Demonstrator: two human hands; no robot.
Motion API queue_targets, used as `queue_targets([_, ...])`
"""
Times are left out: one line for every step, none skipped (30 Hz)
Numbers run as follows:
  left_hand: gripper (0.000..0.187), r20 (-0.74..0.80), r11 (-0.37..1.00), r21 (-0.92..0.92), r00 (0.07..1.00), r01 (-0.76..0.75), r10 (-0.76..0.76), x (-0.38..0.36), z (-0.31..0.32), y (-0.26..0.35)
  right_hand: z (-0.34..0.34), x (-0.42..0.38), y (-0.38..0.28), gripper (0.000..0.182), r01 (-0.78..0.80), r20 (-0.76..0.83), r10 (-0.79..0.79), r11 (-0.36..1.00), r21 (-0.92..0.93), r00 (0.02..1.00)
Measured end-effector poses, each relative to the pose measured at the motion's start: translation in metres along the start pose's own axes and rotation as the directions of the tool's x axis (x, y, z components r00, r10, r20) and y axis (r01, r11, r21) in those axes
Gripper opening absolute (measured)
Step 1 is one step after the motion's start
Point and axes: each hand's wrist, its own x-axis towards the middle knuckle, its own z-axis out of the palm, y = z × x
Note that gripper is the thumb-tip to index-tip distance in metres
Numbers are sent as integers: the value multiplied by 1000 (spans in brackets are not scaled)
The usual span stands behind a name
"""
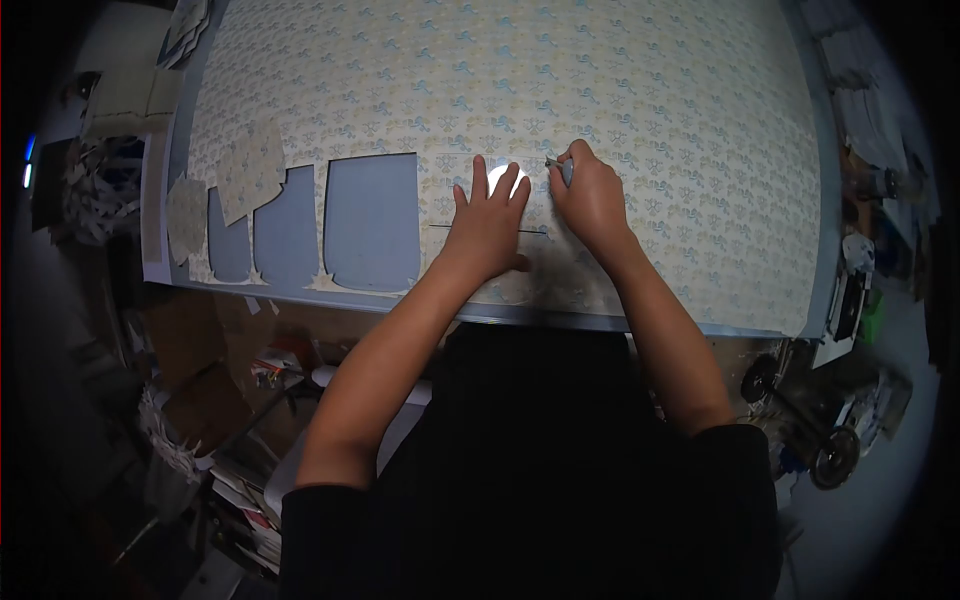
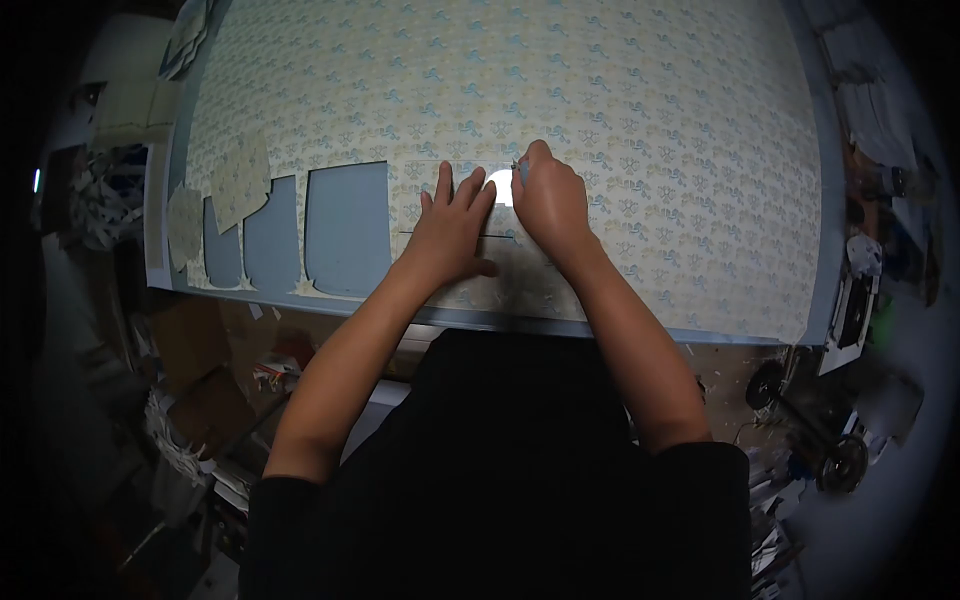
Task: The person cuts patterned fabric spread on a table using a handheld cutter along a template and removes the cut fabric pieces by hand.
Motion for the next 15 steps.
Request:
queue_targets([120,-3,1000,2,1000,24,-24,0,0,0,-1,2,2,21,26,26,-25,999,-26,999])
queue_targets([120,-6,999,-21,1000,28,-28,0,1,1,-1,3,3,21,42,40,-42,999,-16,998])
queue_targets([120,-9,999,-45,999,32,-32,0,1,1,-2,3,4,21,57,49,-56,998,-6,997])
queue_targets([120,-9,997,-45,998,55,-56,-1,1,2,-3,4,5,21,70,58,-70,998,3,996])
queue_targets([119,-20,997,-50,998,57,-58,-2,1,2,-4,3,6,21,85,73,-86,996,12,994])
queue_targets([118,-31,997,-56,998,56,-58,-2,2,5,-7,3,7,21,74,103,-75,997,19,992])
queue_targets([118,-34,995,-56,996,77,-79,-2,2,9,-10,4,7,21,64,132,-67,998,24,989])
queue_targets([117,-29,993,-49,994,106,-107,-3,2,12,-13,6,9,21,79,146,-82,996,32,986])
queue_targets([116,-24,990,-42,991,134,-135,-3,1,15,-18,8,12,21,100,179,-105,994,35,978])
queue_targets([116,-24,987,-45,988,155,-156,-4,1,19,-22,10,15,20,121,211,-126,992,38,969])
queue_targets([116,-32,973,-38,973,228,-229,-4,1,25,-27,13,19,20,131,226,-137,990,45,964])
queue_targets([116,-40,954,-30,954,297,-298,-5,0,29,-31,17,24,20,154,268,-166,986,64,949])
queue_targets([116,-42,950,-30,949,311,-312,-5,-3,32,-36,23,27,20,178,304,-195,980,83,932])
queue_targets([116,-25,937,-38,937,347,-348,-3,-6,33,-40,32,29,20,190,310,-208,978,89,928])
queue_targets([116,4,923,-48,924,381,-382,-5,-5,35,-44,37,32,19,246,336,-262,965,89,905])
